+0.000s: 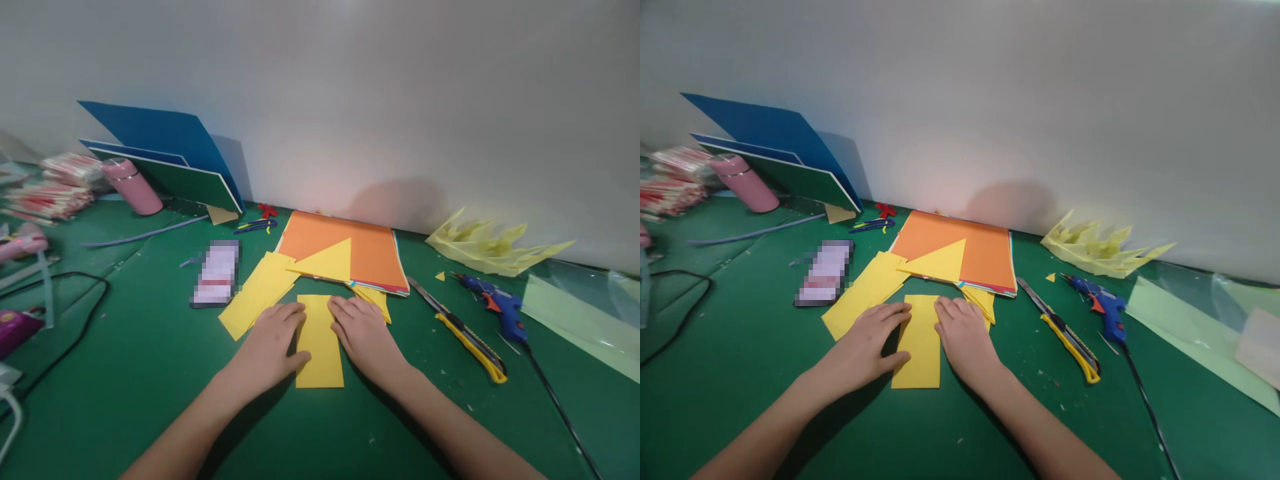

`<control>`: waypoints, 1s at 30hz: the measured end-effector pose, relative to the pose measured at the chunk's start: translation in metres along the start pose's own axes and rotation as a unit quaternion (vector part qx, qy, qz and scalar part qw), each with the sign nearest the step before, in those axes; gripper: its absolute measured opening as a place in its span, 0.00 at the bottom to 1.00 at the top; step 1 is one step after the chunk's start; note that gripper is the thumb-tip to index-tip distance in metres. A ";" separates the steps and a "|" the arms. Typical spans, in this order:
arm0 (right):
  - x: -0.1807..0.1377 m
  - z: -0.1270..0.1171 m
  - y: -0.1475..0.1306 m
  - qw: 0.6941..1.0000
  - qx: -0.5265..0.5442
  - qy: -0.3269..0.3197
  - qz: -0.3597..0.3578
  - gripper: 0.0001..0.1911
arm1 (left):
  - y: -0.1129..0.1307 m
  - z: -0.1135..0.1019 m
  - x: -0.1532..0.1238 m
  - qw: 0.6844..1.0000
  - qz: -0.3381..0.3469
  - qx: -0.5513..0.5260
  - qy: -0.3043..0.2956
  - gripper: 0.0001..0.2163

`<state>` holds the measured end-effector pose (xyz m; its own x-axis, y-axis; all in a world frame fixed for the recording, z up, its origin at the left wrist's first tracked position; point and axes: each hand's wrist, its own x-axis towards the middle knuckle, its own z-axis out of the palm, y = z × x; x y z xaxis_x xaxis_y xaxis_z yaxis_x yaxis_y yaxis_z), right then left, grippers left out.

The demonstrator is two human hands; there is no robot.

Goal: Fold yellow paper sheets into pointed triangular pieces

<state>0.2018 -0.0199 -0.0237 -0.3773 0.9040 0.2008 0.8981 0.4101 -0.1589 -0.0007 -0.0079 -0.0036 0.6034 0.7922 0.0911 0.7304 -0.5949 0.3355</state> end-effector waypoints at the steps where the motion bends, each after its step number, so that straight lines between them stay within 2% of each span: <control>1: -0.003 0.001 -0.001 1.000 -0.003 -0.004 0.003 0.19 | 0.000 0.001 0.000 1.000 -0.002 0.003 0.004 0.20; 5: -0.012 0.001 -0.002 0.999 0.025 -0.027 0.004 0.23 | 0.003 0.006 0.004 1.000 -0.009 0.001 0.027 0.16; 12: -0.013 -0.009 0.001 0.982 0.188 -0.016 -0.017 0.36 | 0.009 0.011 0.013 0.998 -0.042 0.011 0.046 0.10; 18: -0.014 -0.008 0.009 0.959 0.275 0.011 -0.065 0.32 | 0.005 0.019 0.016 0.996 -0.046 -0.009 0.081 0.09; 22: -0.015 -0.011 0.012 0.954 0.285 -0.039 -0.090 0.32 | 0.003 0.023 0.016 0.995 -0.040 0.006 0.092 0.09; 25: -0.014 -0.013 0.010 0.956 0.270 -0.065 -0.090 0.30 | 0.003 0.026 0.016 0.994 -0.033 0.035 0.095 0.11; 27: -0.014 -0.014 0.009 0.956 0.270 -0.059 -0.095 0.27 | 0.005 0.027 0.017 0.993 -0.043 0.063 0.091 0.15; 30: -0.014 -0.015 0.009 0.952 0.279 -0.053 -0.111 0.28 | 0.009 0.028 0.017 0.989 -0.071 0.102 0.085 0.20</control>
<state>0.2183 -0.0308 -0.0132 -0.5910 0.7827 0.1952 0.5452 0.5659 -0.6185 0.0255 -0.0033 -0.0248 0.4401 0.8711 0.2180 0.8637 -0.4771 0.1626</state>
